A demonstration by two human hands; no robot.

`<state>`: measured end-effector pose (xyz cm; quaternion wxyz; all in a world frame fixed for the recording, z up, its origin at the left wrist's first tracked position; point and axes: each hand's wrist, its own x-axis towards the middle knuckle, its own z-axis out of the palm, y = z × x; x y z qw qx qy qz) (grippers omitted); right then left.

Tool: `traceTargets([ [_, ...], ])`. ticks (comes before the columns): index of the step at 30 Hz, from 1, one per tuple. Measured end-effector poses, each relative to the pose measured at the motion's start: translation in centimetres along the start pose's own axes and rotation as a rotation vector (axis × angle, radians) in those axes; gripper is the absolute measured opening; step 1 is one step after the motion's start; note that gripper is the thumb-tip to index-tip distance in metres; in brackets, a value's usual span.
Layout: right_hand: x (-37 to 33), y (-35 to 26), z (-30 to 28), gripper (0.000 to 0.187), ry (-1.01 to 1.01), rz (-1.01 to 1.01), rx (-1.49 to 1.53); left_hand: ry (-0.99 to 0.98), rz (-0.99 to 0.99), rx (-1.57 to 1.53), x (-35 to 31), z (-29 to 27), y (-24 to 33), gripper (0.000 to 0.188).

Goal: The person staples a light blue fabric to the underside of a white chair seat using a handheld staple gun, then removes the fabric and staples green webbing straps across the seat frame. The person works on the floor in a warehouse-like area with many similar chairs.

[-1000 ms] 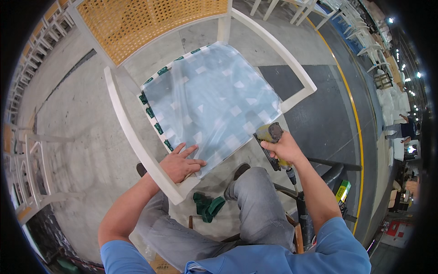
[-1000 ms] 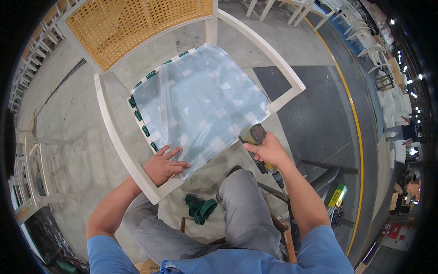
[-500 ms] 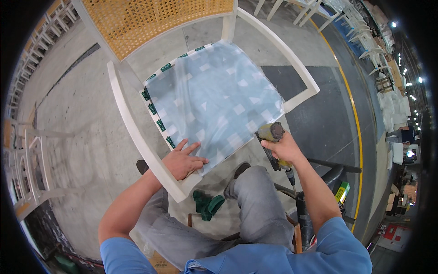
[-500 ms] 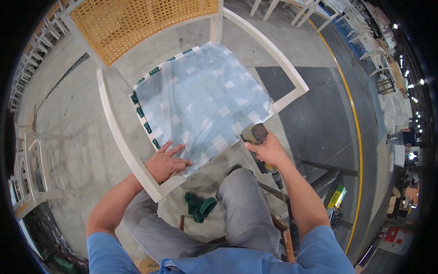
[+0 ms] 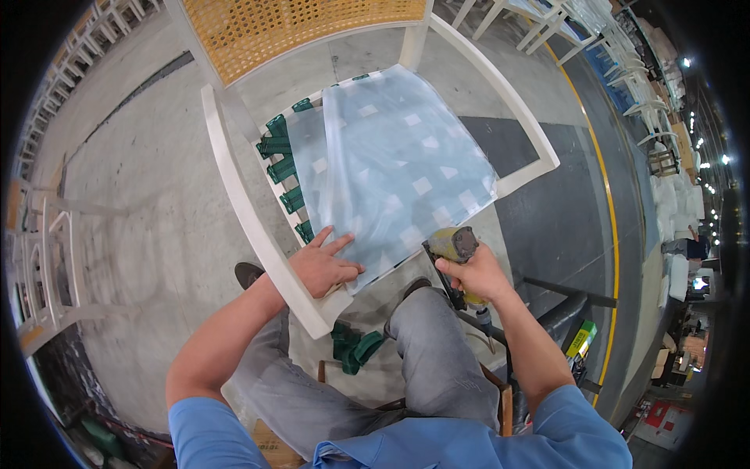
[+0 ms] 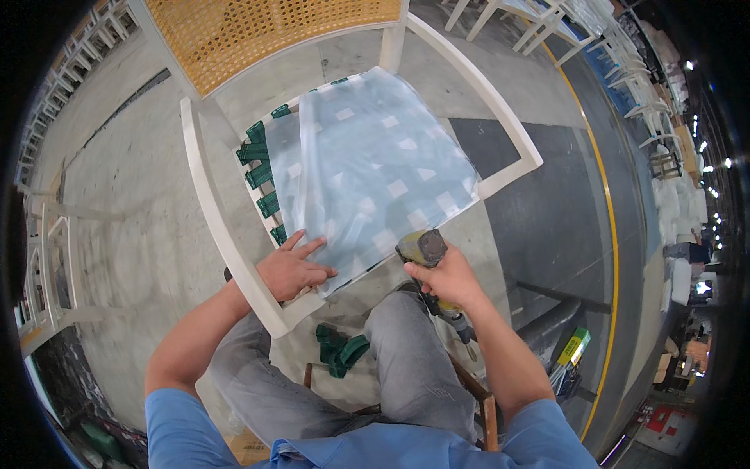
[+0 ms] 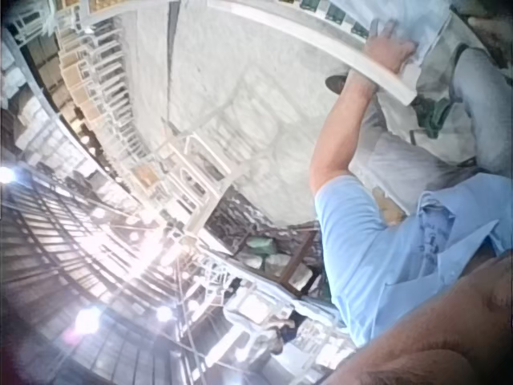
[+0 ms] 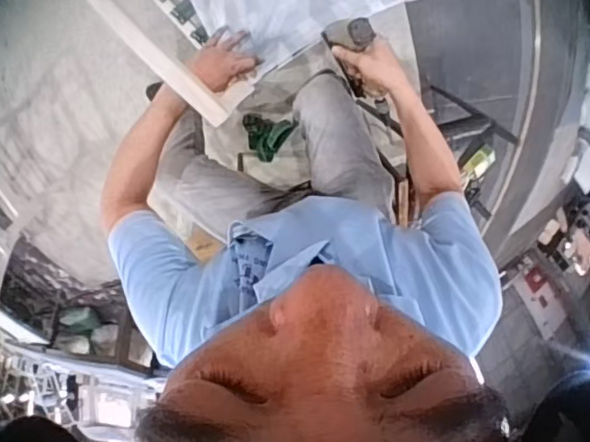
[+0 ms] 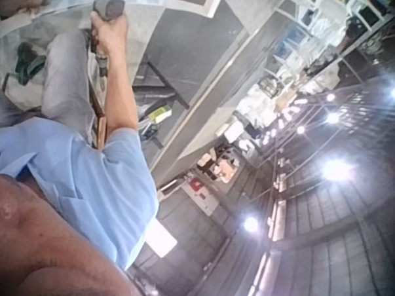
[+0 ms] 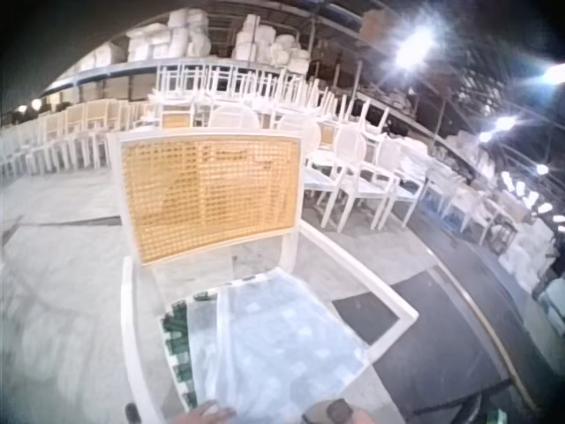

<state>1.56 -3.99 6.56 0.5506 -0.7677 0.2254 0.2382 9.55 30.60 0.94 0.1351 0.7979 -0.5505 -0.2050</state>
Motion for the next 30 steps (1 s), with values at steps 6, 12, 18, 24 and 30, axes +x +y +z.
traceTargets([
  [6,-0.1,-0.4,0.8,0.039,-0.003,0.030,-0.051,-0.012,-0.021,-0.017,-0.1,-0.3,0.3,0.018],
  [12,0.1,0.2,1.3,0.039,-0.005,-0.005,-0.044,0.037,0.032,0.025,-0.3,0.7,-0.1,0.024],
  [18,-0.9,-0.2,1.2,0.042,-0.006,0.013,-0.033,0.016,0.009,0.040,-0.4,1.0,-0.1,0.026],
  [24,-1.9,-0.8,3.2,0.046,-0.096,0.029,0.026,0.023,0.037,0.054,-0.5,0.9,-0.1,0.026],
  [30,-1.6,-1.3,5.4,0.046,-0.148,0.092,-0.075,0.023,0.029,0.020,-0.8,0.7,0.0,0.023],
])
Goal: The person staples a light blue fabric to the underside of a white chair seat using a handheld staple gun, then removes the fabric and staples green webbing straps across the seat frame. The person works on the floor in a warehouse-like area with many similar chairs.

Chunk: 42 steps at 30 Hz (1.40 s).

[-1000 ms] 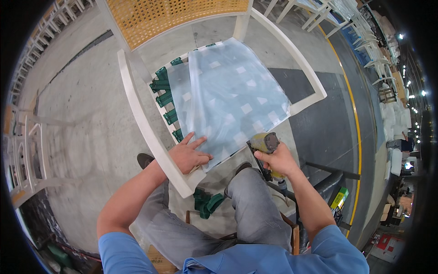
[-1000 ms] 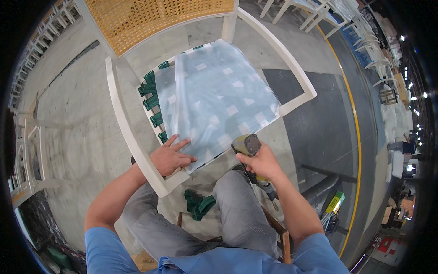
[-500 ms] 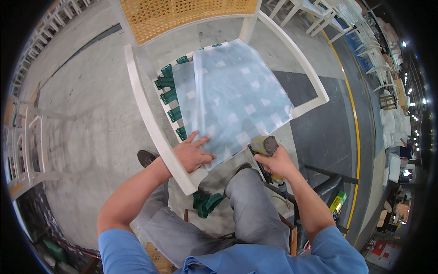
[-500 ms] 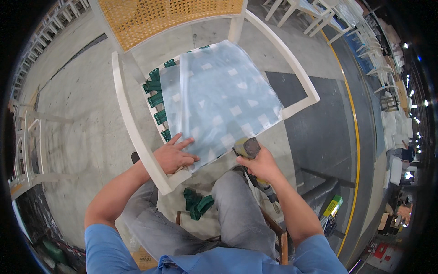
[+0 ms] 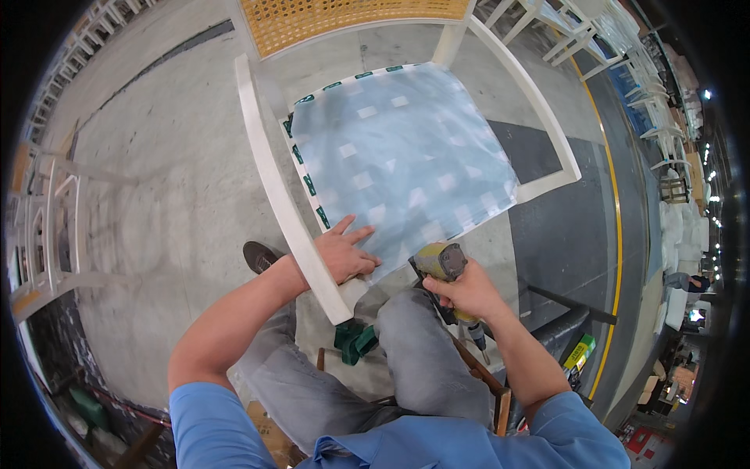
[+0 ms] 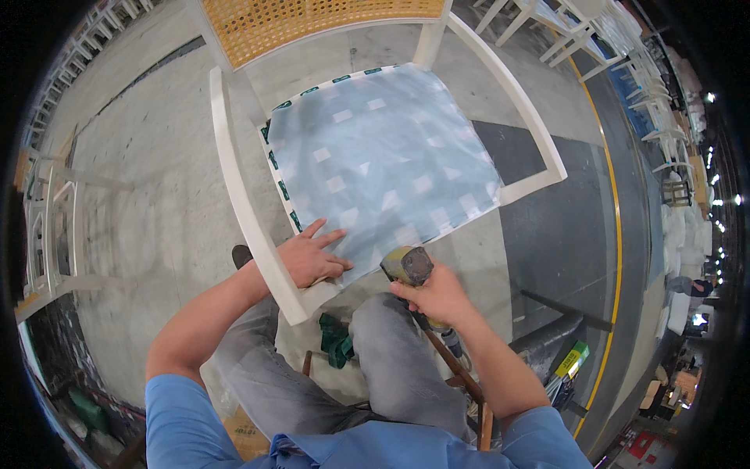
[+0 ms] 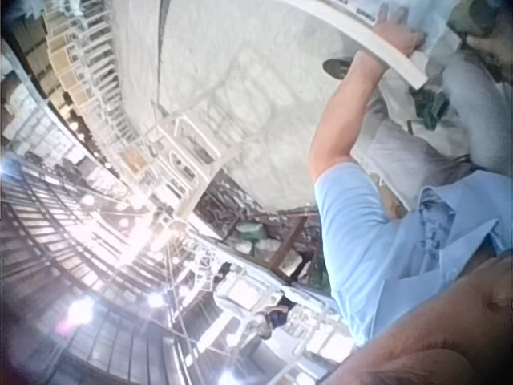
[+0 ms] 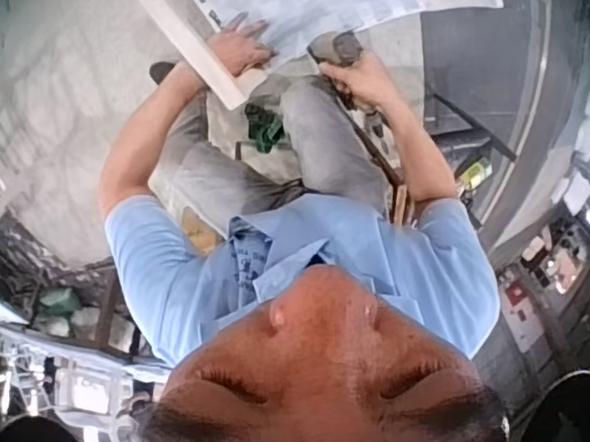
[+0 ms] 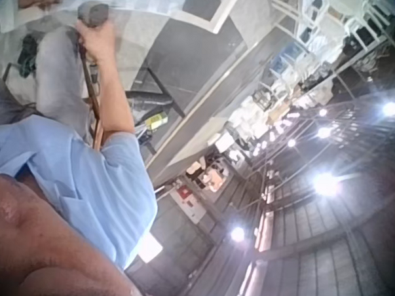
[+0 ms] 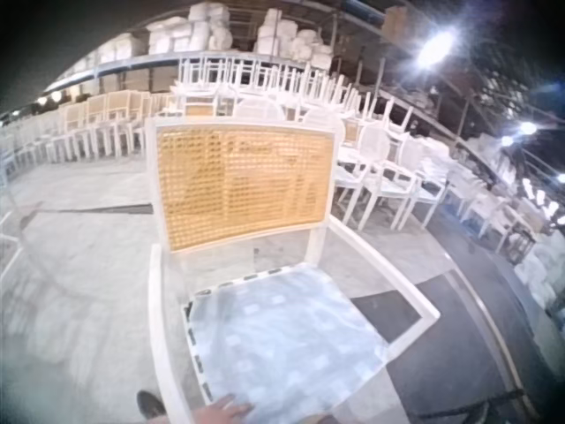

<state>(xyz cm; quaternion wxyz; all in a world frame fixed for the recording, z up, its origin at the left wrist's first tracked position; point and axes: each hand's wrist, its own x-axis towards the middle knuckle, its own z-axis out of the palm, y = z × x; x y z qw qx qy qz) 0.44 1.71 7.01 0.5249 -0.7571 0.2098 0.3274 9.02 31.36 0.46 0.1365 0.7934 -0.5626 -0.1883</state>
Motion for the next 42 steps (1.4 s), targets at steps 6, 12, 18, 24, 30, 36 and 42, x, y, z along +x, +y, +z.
traceTargets([
  [6,0.4,0.7,1.3,0.053,-0.011,-0.042,-0.002,0.013,-0.008,-0.012,0.0,0.3,-0.1,0.019],
  [12,0.6,1.2,2.2,0.055,0.050,-0.082,-0.076,0.011,-0.022,-0.003,0.0,0.7,-0.1,0.019],
  [18,-0.1,0.2,1.5,0.063,0.004,-0.043,-0.060,0.117,-0.082,0.044,-1.1,1.6,0.3,0.023],
  [24,-4.2,-2.3,-4.2,0.067,0.135,-0.418,-0.159,0.565,-0.560,-0.333,-4.7,4.6,5.3,0.028],
  [30,-8.1,-8.1,-6.7,0.059,0.029,-0.266,-0.213,0.877,-1.054,-1.039,-6.9,9.7,9.6,0.028],
  [36,-6.9,-6.1,-3.3,0.045,-0.118,-0.133,-0.153,0.606,-0.529,-0.459,-4.2,2.3,4.7,0.050],
  [42,-5.2,-4.2,-0.1,0.046,-0.162,-0.131,-0.148,-0.228,-0.339,-0.519,-0.8,-0.6,0.4,0.069],
])
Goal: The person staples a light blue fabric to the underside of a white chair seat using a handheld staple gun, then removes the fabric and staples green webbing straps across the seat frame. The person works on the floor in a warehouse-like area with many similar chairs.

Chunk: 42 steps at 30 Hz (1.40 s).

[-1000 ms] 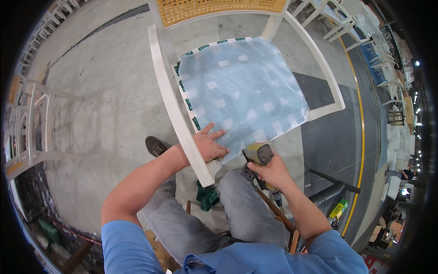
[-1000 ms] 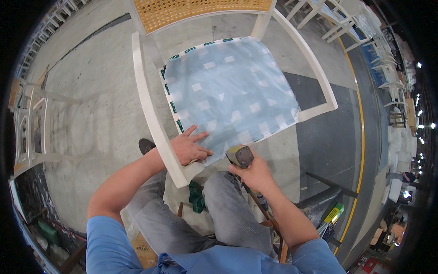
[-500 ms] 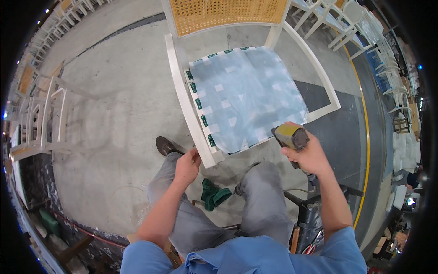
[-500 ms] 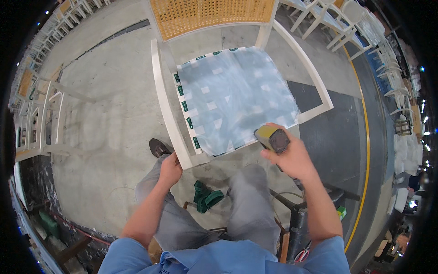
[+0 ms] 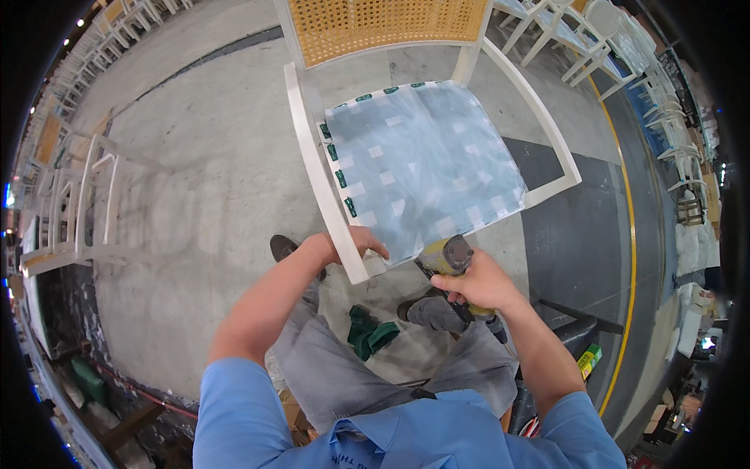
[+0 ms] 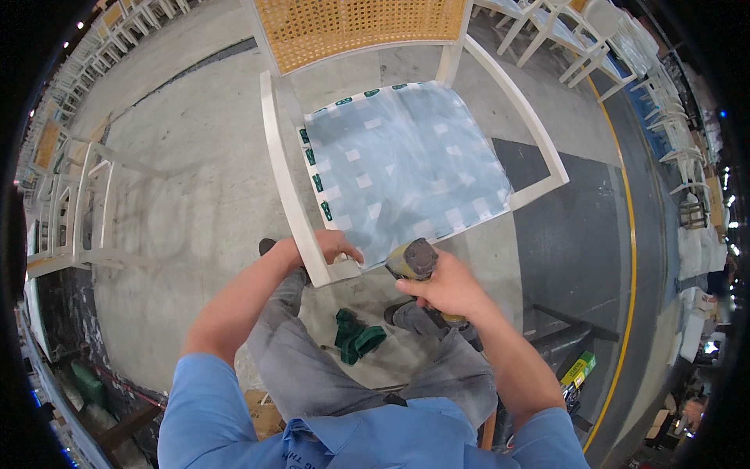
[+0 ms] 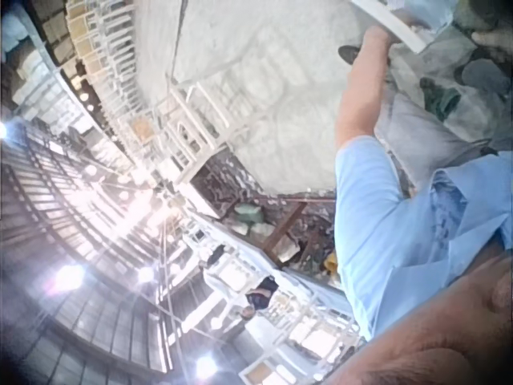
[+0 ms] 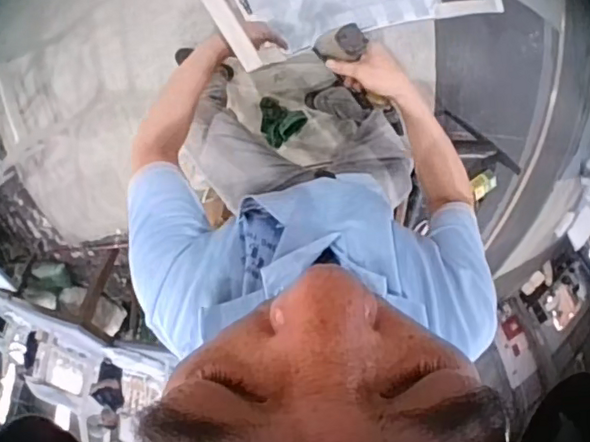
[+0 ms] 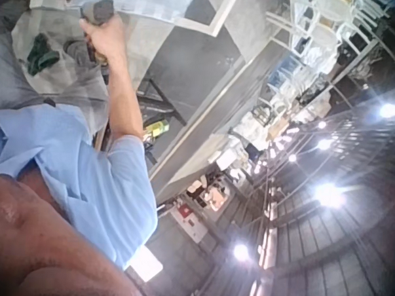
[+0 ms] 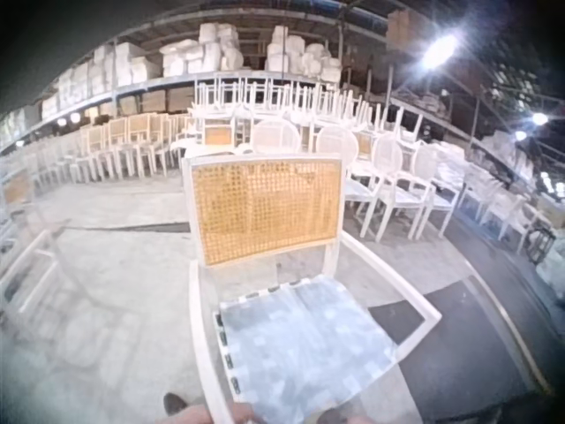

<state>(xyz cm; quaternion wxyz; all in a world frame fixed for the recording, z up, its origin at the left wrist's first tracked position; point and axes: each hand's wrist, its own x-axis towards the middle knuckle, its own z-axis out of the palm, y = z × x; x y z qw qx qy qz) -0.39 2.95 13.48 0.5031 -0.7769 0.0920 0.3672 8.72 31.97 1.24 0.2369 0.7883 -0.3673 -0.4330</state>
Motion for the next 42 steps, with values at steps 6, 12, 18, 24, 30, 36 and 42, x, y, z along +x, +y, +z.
traceTargets([
  [6,3.1,0.1,2.1,0.048,-0.003,0.018,-0.087,-0.076,-0.056,-0.108,1.4,1.0,-1.7,0.073],
  [12,5.2,2.0,2.8,0.064,-0.028,0.006,-0.132,-0.132,-0.226,-0.229,0.5,-1.0,1.7,0.067],
  [18,7.2,2.7,3.5,0.067,-0.038,-0.386,-0.339,0.051,-0.142,-0.113,-0.4,1.1,-0.8,0.058],
  [24,7.2,1.6,3.1,0.066,-0.075,-0.169,-0.261,0.097,-0.062,-0.172,-0.2,2.0,-1.8,0.059],
  [30,7.4,1.5,3.1,0.069,-0.113,-0.167,-0.293,0.038,-0.048,-0.189,0.0,1.3,-1.3,0.058],
  [36,7.4,2.4,3.6,0.072,-0.097,-0.210,-0.356,0.032,-0.066,-0.155,0.1,1.2,-1.0,0.055],
  [42,7.4,2.5,3.9,0.069,-0.081,-0.240,-0.346,0.027,-0.046,-0.116,0.2,1.3,-1.0,0.054],
])
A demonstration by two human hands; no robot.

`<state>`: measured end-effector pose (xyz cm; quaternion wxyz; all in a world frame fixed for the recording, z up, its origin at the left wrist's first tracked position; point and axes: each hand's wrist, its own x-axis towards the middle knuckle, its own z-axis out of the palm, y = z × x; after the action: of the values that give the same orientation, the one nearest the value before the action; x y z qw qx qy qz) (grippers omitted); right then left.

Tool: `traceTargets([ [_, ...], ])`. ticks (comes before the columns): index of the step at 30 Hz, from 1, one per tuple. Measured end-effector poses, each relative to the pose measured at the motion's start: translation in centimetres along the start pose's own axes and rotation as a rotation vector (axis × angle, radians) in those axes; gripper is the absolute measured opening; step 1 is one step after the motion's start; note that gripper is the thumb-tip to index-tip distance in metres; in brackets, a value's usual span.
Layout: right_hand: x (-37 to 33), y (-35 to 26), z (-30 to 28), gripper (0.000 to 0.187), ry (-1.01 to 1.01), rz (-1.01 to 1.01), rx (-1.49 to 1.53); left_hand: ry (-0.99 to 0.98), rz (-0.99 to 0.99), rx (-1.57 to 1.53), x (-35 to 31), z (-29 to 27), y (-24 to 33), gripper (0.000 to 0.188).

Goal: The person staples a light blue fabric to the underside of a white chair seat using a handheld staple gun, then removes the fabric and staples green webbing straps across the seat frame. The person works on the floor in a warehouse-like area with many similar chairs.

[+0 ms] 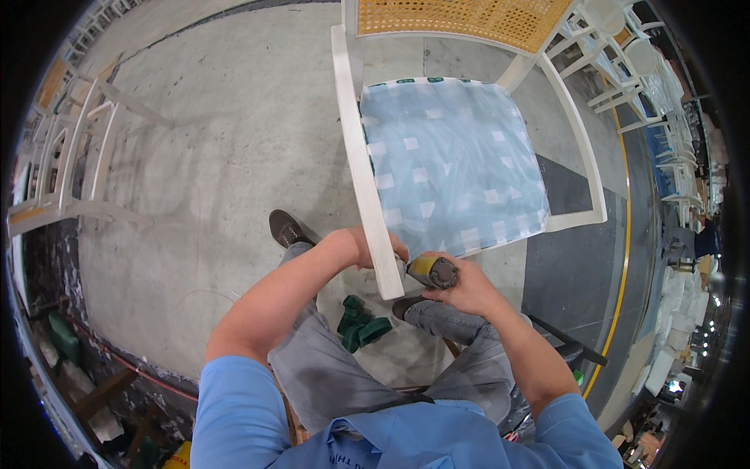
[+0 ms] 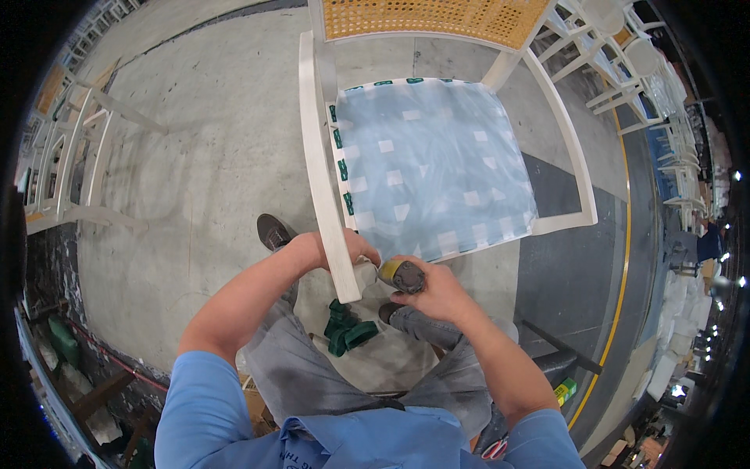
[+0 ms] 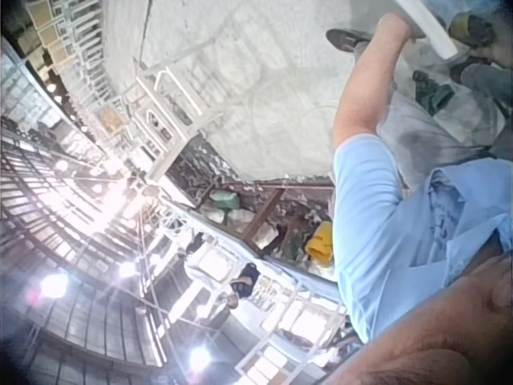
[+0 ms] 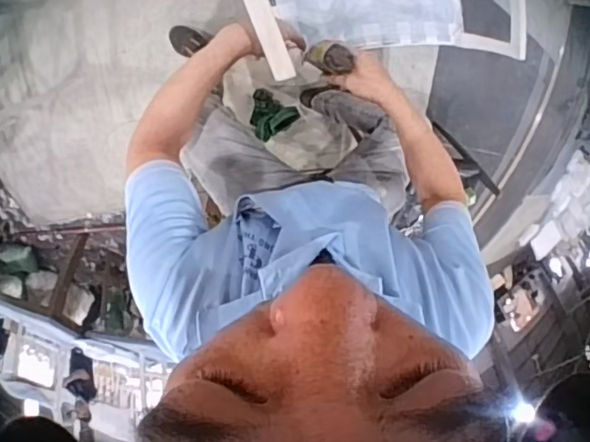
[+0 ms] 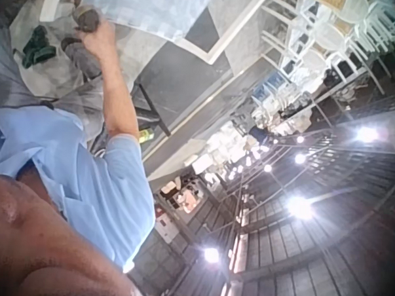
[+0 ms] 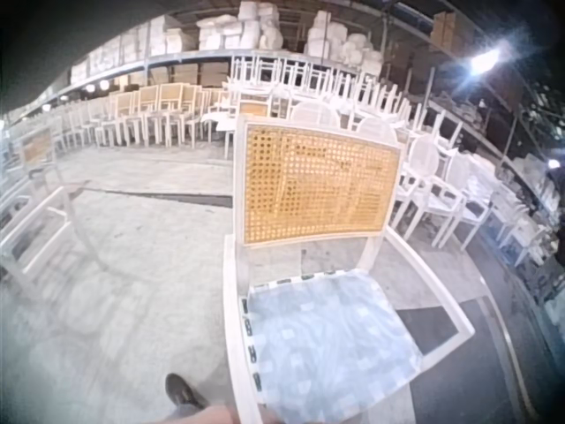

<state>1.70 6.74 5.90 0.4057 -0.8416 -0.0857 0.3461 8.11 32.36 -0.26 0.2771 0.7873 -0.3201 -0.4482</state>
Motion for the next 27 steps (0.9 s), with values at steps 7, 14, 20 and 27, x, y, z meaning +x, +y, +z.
traceTargets([
  [7,-0.1,-1.4,-0.1,0.062,-0.005,0.097,-0.082,0.034,0.053,0.087,-0.1,-0.2,0.5,0.061],
  [14,-1.1,-2.2,-0.1,0.068,-0.024,0.099,-0.055,0.183,0.054,0.052,-1.7,0.3,-0.1,0.054],
  [20,-9.2,-1.4,-2.0,0.073,0.207,0.050,0.100,0.800,-0.033,-1.337,-6.9,4.3,1.6,0.048],
  [27,-18.7,-2.7,-4.1,0.072,0.395,0.084,0.453,1.015,0.115,-1.611,-6.2,2.6,10.0,0.062],
])
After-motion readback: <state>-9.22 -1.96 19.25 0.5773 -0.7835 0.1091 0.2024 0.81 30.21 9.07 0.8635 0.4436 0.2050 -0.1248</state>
